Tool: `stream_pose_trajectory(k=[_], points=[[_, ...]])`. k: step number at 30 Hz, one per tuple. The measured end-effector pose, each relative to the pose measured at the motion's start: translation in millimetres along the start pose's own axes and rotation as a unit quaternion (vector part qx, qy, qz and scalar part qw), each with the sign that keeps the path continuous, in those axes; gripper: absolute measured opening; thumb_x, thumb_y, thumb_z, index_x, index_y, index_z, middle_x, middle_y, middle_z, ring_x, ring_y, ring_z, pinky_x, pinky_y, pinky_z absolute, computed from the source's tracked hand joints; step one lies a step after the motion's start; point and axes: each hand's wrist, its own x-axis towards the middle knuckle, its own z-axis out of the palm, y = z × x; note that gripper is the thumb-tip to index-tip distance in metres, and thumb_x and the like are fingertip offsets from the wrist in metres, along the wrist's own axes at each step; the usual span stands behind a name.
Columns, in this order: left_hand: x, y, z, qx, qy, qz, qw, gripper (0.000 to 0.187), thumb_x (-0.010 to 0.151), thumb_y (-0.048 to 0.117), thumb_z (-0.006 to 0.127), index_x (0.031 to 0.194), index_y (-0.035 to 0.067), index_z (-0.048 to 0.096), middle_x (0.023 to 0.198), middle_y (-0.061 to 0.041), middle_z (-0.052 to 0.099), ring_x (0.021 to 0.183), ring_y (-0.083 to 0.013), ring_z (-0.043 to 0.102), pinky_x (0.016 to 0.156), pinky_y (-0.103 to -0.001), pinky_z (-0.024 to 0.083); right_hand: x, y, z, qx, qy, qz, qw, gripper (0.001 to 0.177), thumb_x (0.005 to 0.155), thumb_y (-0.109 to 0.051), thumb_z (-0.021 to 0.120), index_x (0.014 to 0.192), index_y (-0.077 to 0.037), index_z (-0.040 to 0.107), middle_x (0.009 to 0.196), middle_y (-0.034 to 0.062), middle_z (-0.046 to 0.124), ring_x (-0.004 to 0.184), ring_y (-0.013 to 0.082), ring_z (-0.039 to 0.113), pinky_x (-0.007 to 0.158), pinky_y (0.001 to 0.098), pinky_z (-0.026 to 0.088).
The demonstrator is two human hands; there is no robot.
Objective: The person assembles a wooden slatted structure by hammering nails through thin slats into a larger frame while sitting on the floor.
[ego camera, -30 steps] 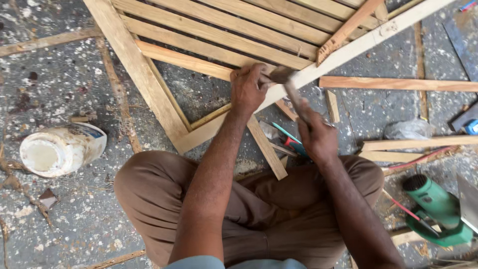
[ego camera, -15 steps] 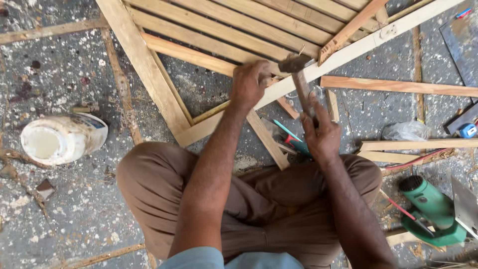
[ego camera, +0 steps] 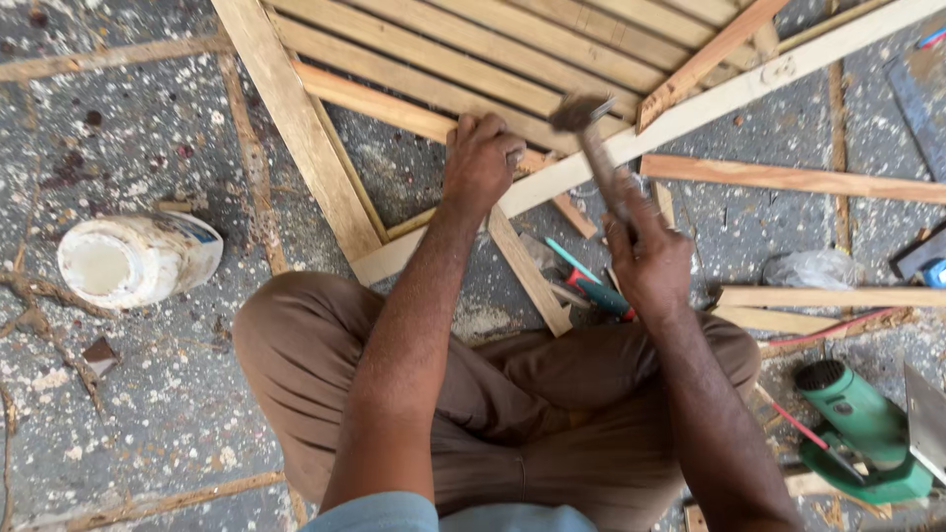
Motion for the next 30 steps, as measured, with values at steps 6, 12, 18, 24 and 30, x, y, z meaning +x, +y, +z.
stream_pose_trajectory(k=[6,12,18,24,30], points=[[1,2,-5,-0.003,-0.022,-0.012,1.0,0.007,0.088,0.023,0.079,0.094,0.023,0.082,0.102,0.003,0.061,0.1,-0.0197,0.048,0.096,-0.041,0.041,7,-2,16,-0.071,-0.12,0.082,0.987,0.045,0.101,-0.02,0.072,0.144,-0.017,0.059,0.09,0.0194,0.076,0.063,0.0263,0.073,0.053,0.0373,0.061],[-2,3,-6,0.01,-0.013,-0.01,1.0,0.006,0.087,0.022,0.079,0.093,0.022,0.082,0.103,0.003,0.06,0.102,-0.0191,0.048,0.097,-0.042,0.041,10,-6,-2,-0.022,-0.031,0.014,0.999,0.043,0.108,-0.022,0.071,0.147,-0.015,0.056,0.104,0.0168,0.076,0.07,0.0193,0.072,0.053,0.0306,0.059],[1,1,-4,0.0,-0.024,-0.004,1.0,0.006,0.088,0.025,0.078,0.093,0.022,0.082,0.104,0.003,0.061,0.1,-0.0199,0.047,0.096,-0.042,0.041,18,-5,9,-0.083,-0.115,0.043,0.989,0.04,0.1,-0.019,0.073,0.139,-0.019,0.063,0.091,0.0138,0.078,0.051,0.0175,0.065,0.044,0.0337,0.054],[-3,-7,6,0.019,-0.002,0.005,1.0,0.004,0.089,0.022,0.078,0.086,0.02,0.081,0.103,0.001,0.063,0.102,-0.0188,0.049,0.097,-0.042,0.041,-2,10,20,0.007,-0.04,0.088,0.995,0.038,0.107,-0.023,0.069,0.143,-0.016,0.058,0.08,0.0103,0.075,0.053,0.0139,0.065,0.044,0.0306,0.056],[-2,1,-3,-0.007,0.017,0.008,1.0,0.005,0.084,0.018,0.08,0.088,0.021,0.082,0.106,0.002,0.064,0.102,-0.02,0.049,0.097,-0.042,0.041,11,13,12,-0.061,-0.058,0.018,0.996,0.042,0.101,-0.024,0.071,0.141,-0.016,0.06,0.075,0.0081,0.074,0.047,0.0134,0.062,0.061,0.038,0.055]])
